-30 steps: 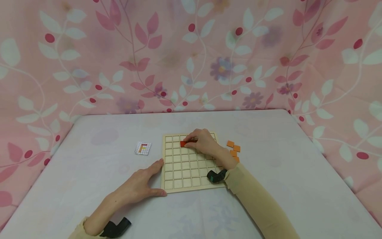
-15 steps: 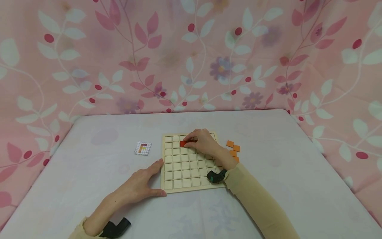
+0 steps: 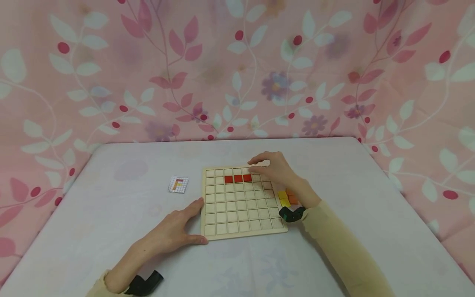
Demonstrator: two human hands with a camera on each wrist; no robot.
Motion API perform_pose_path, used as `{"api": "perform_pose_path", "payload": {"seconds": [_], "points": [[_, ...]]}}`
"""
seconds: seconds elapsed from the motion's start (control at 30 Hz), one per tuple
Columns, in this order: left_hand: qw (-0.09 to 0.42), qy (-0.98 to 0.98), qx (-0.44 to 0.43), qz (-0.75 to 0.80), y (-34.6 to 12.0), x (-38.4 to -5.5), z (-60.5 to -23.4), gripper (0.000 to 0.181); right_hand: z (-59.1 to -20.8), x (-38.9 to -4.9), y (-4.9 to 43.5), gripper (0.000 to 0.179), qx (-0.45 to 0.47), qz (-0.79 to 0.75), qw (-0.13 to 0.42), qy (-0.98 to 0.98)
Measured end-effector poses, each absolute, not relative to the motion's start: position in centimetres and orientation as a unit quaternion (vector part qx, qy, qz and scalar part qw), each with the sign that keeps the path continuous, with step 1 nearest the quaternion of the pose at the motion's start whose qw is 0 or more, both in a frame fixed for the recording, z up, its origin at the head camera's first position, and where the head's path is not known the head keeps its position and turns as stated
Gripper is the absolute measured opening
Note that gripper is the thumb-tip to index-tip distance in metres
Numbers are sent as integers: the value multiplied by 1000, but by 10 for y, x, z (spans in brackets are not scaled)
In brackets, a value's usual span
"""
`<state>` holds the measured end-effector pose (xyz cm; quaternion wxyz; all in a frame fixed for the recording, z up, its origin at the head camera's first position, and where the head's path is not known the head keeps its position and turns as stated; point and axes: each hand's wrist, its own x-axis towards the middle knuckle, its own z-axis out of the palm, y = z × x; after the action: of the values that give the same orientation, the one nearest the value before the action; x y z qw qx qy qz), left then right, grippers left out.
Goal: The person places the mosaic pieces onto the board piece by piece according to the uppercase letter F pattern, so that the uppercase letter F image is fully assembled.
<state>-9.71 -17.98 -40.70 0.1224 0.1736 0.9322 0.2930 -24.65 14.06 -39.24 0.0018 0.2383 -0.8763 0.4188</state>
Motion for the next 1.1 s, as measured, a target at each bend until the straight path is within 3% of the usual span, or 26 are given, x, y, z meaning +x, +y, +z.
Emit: {"api": "perform_pose_path", "payload": {"seconds": [0.57, 1.1], "points": [[129, 931, 173, 295, -180, -98, -408, 109, -399, -232, 237, 28, 182, 385, 49, -904], [130, 934, 167, 289, -181, -98, -408, 108, -413, -228, 269, 27, 133, 357, -8, -924]]}}
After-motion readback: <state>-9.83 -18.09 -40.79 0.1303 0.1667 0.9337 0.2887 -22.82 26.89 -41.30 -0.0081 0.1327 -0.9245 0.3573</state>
